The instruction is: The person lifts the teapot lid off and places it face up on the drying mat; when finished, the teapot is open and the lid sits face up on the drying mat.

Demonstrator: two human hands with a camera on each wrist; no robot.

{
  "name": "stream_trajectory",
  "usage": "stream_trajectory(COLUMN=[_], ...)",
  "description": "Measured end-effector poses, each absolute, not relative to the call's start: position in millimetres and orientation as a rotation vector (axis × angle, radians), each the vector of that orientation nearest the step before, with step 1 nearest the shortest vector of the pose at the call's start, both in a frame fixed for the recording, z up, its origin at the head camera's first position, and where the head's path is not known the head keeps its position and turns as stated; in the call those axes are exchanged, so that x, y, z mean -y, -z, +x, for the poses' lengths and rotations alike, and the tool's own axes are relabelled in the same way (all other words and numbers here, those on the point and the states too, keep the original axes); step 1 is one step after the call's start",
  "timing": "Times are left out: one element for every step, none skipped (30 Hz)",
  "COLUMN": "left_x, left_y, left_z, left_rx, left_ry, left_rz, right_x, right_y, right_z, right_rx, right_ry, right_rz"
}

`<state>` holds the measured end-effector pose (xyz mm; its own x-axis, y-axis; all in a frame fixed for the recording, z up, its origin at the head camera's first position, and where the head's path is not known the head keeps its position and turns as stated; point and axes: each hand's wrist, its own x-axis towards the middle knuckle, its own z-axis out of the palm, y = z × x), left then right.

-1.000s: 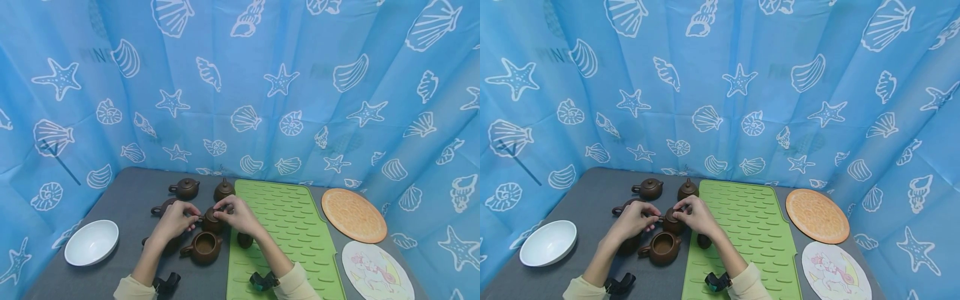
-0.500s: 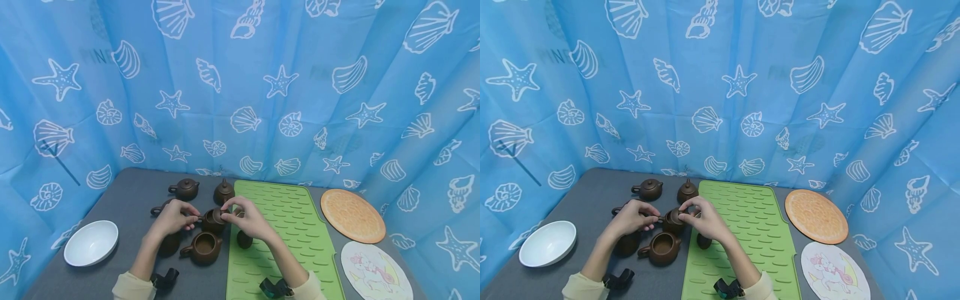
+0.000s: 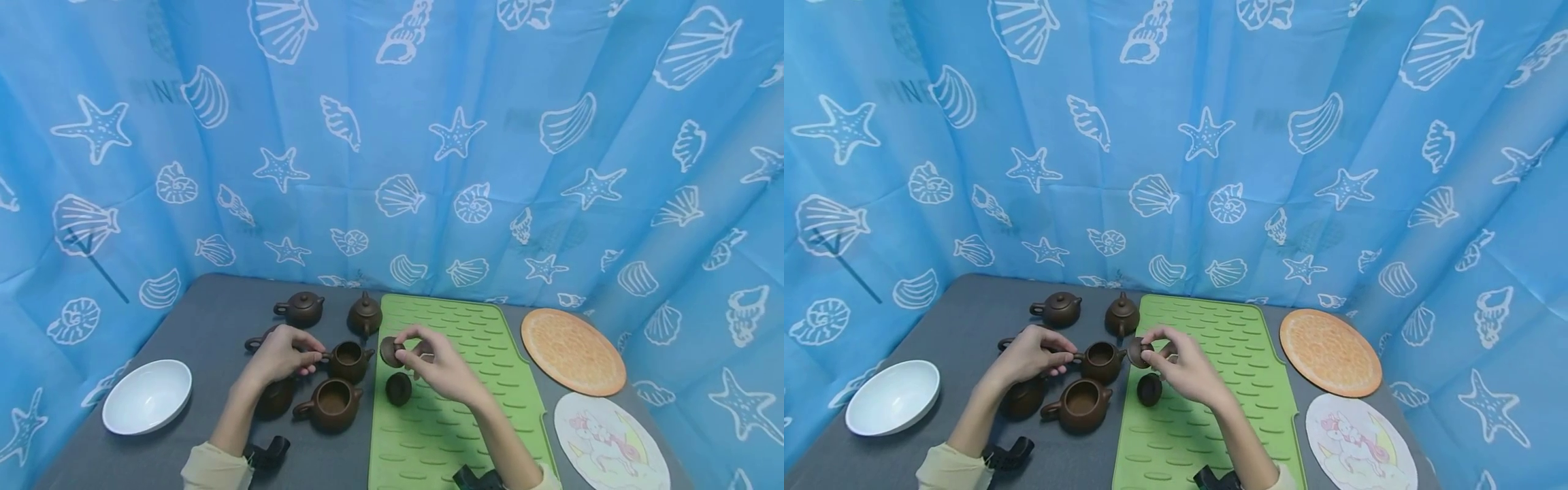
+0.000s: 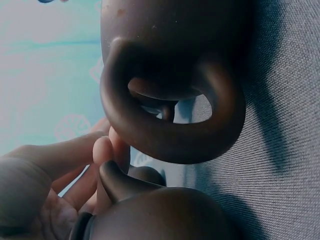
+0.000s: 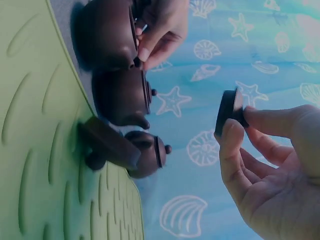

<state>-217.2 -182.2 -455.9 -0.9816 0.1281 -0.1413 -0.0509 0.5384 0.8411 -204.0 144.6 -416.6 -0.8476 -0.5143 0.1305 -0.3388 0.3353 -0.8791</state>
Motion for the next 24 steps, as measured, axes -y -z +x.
stream_trajectory(left_x=[182.1, 181.9, 181.8, 181.6, 181.5, 181.4, 181.3, 181.3, 181.2, 181.0, 180.9, 181.1, 181.3, 181.3, 181.3, 181.2, 181.0, 180.7, 180.4, 180.0, 179.7, 179.3, 179.0, 178.7], left_y=[455.9, 455.8, 455.7, 455.7, 455.7, 455.7, 455.7, 455.6, 455.5, 455.3, 455.2, 455.1, 455.0, 454.8, 454.6, 454.7, 454.7, 454.7, 454.7, 454.6, 454.7, 454.7, 454.7, 454.5], left_z=[-217.0, -216.8, -216.6, -216.4, -216.3, -216.1, -215.9, -215.6, -215.3, -215.2, -215.0, -214.6, -214.2, -213.8, -213.5, -213.3, -213.2, -213.2, -213.2, -213.2, -213.3, -213.5, -213.6, -213.6], left_rx=[-2.589, -2.589, -2.589, -2.589, -2.592, -2.595, -2.6, -2.603, -2.609, -2.614, -2.619, -2.623, -2.627, -2.631, -2.635, -2.637, -2.641, -2.642, -2.641, -2.642, -2.642, -2.642, -2.642, -2.642], left_ry=[-1.424, -1.423, -1.423, -1.425, -1.423, -1.421, -1.418, -1.416, -1.413, -1.41, -1.405, -1.401, -1.398, -1.396, -1.392, -1.389, -1.385, -1.383, -1.383, -1.382, -1.381, -1.38, -1.379, -1.38], left_rz=[0.063, 0.06, 0.058, 0.056, 0.057, 0.058, 0.062, 0.064, 0.067, 0.07, 0.072, 0.071, 0.069, 0.066, 0.063, 0.059, 0.055, 0.053, 0.051, 0.048, 0.045, 0.043, 0.043, 0.04], right_x=[-147.6, -150.6, -153.5, -156.5, -159.4, -162.3, -165.1, -167.6, -170.2, -173.1, -175.8, -177.9, -180.2, -182.3, -184.4, -186.5, -188.4, -190.5, -192.6, -194.6, -196.6, -198.9, -201.4, -204.0], right_y=[416.3, 416.0, 415.7, 415.5, 415.5, 415.4, 415.7, 415.9, 416.2, 416.8, 417.3, 417.6, 418.3, 418.9, 419.7, 420.8, 422.1, 423.8, 425.5, 427.3, 429.2, 431.1, 433.0, 434.8], right_z=[-203.1, -202.4, -201.7, -201.4, -201.2, -201.1, -201.2, -201.5, -201.8, -202.1, -202.1, -202.2, -202.3, -202.1, -201.7, -201.3, -200.8, -200.5, -200.1, -199.7, -199.4, -199.1, -198.6, -198.2], right_rx=[-2.413, -2.401, -2.386, -2.367, -2.349, -2.326, -2.3, -2.273, -2.245, -2.221, -2.203, -2.195, -2.191, -2.205, -2.222, -2.245, -2.274, -2.299, -2.319, -2.34, -2.359, -2.37, -2.374, -2.374], right_ry=[1.538, 1.548, 1.563, 1.579, 1.596, 1.614, 1.632, 1.651, 1.67, 1.686, 1.699, 1.703, 1.708, 1.701, 1.693, 1.68, 1.663, 1.644, 1.625, 1.6, 1.58, 1.558, 1.537, 1.518], right_rz=[-0.778, -0.773, -0.772, -0.78, -0.785, -0.79, -0.798, -0.806, -0.814, -0.818, -0.814, -0.805, -0.794, -0.778, -0.758, -0.74, -0.726, -0.719, -0.714, -0.707, -0.701, -0.691, -0.68, -0.667])
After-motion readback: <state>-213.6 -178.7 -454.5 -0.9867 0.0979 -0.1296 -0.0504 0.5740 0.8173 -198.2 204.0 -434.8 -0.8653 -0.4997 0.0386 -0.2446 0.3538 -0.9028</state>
